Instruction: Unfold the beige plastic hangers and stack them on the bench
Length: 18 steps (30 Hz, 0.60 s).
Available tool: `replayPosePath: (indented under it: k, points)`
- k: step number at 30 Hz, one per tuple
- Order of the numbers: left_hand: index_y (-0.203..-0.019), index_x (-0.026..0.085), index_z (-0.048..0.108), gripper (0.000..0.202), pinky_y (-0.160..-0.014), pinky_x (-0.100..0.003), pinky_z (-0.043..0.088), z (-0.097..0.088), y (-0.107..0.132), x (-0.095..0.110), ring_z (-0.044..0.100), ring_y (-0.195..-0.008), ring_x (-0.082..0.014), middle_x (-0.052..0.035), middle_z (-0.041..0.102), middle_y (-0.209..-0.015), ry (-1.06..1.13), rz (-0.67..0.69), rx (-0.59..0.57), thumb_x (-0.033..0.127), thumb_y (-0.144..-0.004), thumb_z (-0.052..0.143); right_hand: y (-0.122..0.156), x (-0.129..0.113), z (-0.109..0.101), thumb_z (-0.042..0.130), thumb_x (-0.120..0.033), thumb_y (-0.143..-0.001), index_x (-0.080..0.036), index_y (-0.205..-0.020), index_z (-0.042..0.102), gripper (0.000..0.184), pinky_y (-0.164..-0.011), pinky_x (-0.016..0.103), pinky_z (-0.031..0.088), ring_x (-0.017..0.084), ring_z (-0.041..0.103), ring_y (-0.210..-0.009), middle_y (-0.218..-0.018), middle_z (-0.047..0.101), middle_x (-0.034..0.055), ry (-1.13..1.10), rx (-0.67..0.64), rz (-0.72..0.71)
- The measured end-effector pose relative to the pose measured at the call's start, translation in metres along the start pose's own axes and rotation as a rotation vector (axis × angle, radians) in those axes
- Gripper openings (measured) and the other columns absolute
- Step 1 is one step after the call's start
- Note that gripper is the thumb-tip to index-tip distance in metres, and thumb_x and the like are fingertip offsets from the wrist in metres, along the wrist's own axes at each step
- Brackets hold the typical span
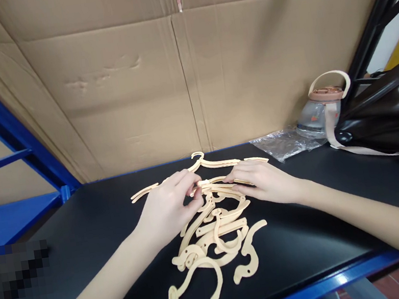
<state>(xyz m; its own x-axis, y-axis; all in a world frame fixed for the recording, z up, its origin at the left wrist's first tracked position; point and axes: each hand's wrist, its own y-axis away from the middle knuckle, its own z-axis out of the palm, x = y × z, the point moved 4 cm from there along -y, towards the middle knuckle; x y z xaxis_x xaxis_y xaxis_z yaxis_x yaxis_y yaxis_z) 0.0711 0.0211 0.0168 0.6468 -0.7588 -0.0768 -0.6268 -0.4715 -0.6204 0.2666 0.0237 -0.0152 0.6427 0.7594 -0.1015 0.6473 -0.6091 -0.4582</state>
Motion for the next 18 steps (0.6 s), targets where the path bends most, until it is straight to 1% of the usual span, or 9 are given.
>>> replayPosePath:
  k: [2, 5, 7, 9, 10, 12, 13, 15, 18]
  points:
    - [-0.084, 0.019, 0.053, 0.01, -0.055, -0.021, 0.038, -0.003, 0.002, 0.003, 0.05, -0.061, -0.01, 0.0038, 0.051, -0.067, 0.058, 0.044, 0.085, 0.012, -0.082, 0.047, 0.001, -0.003, 0.002, 0.047, -0.029, -0.094, -0.02, -0.121, 0.052, 0.028, -0.087, 0.036, 0.045, 0.021, 0.057, -0.102, -0.107, 0.063, 0.0068, -0.015, 0.022, 0.026]
    - [-0.084, 0.018, 0.054, 0.011, -0.056, -0.021, 0.039, -0.004, 0.007, 0.01, 0.049, -0.058, -0.0088, 0.0037, 0.055, -0.069, 0.061, 0.157, 0.164, 0.009, -0.082, 0.05, 0.002, -0.006, 0.004, 0.052, -0.032, -0.092, -0.02, -0.136, 0.037, 0.048, -0.088, 0.038, 0.046, 0.022, 0.057, -0.104, -0.109, 0.063, 0.0079, -0.059, 0.053, 0.077]
    - [-0.081, 0.018, 0.054, 0.01, -0.055, -0.021, 0.039, -0.001, 0.01, 0.017, 0.049, -0.057, -0.0085, 0.0035, 0.057, -0.068, 0.068, 0.241, 0.159, 0.008, -0.083, 0.052, 0.003, -0.009, 0.005, 0.054, -0.032, -0.091, -0.02, -0.142, 0.026, 0.059, -0.085, 0.036, 0.047, 0.021, 0.059, -0.099, -0.105, 0.063, 0.0068, -0.124, 0.054, 0.092]
    - [-0.08, 0.018, 0.054, 0.01, -0.053, -0.02, 0.038, 0.004, 0.013, 0.023, 0.049, -0.055, -0.0081, 0.0039, 0.057, -0.066, 0.119, 0.278, 0.128, 0.008, -0.083, 0.054, 0.004, -0.012, 0.006, 0.052, -0.031, -0.092, -0.019, -0.141, 0.027, 0.057, -0.083, 0.034, 0.047, 0.02, 0.06, -0.094, -0.102, 0.064, 0.0057, -0.188, 0.05, 0.083]
    - [-0.081, 0.018, 0.055, 0.009, -0.053, -0.02, 0.038, 0.007, 0.015, 0.024, 0.05, -0.055, -0.0079, 0.0041, 0.057, -0.066, 0.153, 0.27, 0.115, 0.009, -0.084, 0.054, 0.004, -0.013, 0.006, 0.05, -0.03, -0.093, -0.019, -0.137, 0.034, 0.047, -0.081, 0.032, 0.047, 0.019, 0.06, -0.092, -0.1, 0.064, 0.0053, -0.208, 0.047, 0.064]
    - [-0.082, 0.017, 0.055, 0.008, -0.053, -0.02, 0.039, 0.012, 0.016, 0.025, 0.051, -0.054, -0.0075, 0.0044, 0.058, -0.067, 0.225, 0.216, 0.097, 0.01, -0.086, 0.053, 0.004, -0.016, 0.006, 0.044, -0.027, -0.096, -0.019, -0.118, 0.052, 0.025, -0.078, 0.029, 0.046, 0.017, 0.06, -0.088, -0.096, 0.065, 0.0049, -0.223, 0.043, 0.016]
    - [-0.083, 0.017, 0.055, 0.008, -0.053, -0.02, 0.039, 0.014, 0.016, 0.024, 0.051, -0.054, -0.0073, 0.0045, 0.059, -0.067, 0.25, 0.173, 0.086, 0.012, -0.087, 0.052, 0.004, -0.016, 0.005, 0.042, -0.026, -0.097, -0.018, -0.108, 0.058, 0.021, -0.076, 0.028, 0.045, 0.016, 0.059, -0.086, -0.094, 0.065, 0.0048, -0.23, 0.044, -0.002]
    - [-0.084, 0.018, 0.056, 0.008, -0.051, -0.02, 0.039, 0.018, 0.015, 0.021, 0.051, -0.053, -0.0071, 0.0047, 0.06, -0.068, 0.269, 0.084, 0.047, 0.017, -0.089, 0.051, 0.004, -0.016, 0.003, 0.042, -0.026, -0.097, -0.017, -0.093, 0.061, 0.021, -0.069, 0.025, 0.043, 0.014, 0.058, -0.077, -0.085, 0.064, 0.0034, -0.267, 0.063, 0.008]
    - [-0.089, 0.02, 0.058, 0.008, -0.051, -0.019, 0.04, 0.019, 0.012, 0.017, 0.055, -0.056, -0.0076, 0.0054, 0.064, -0.073, 0.254, -0.016, -0.021, 0.023, -0.091, 0.051, 0.003, -0.012, -0.001, 0.046, -0.031, -0.095, -0.016, -0.078, 0.059, 0.026, -0.06, 0.022, 0.038, 0.011, 0.053, -0.063, -0.07, 0.059, -0.0005, -0.349, 0.138, 0.107]
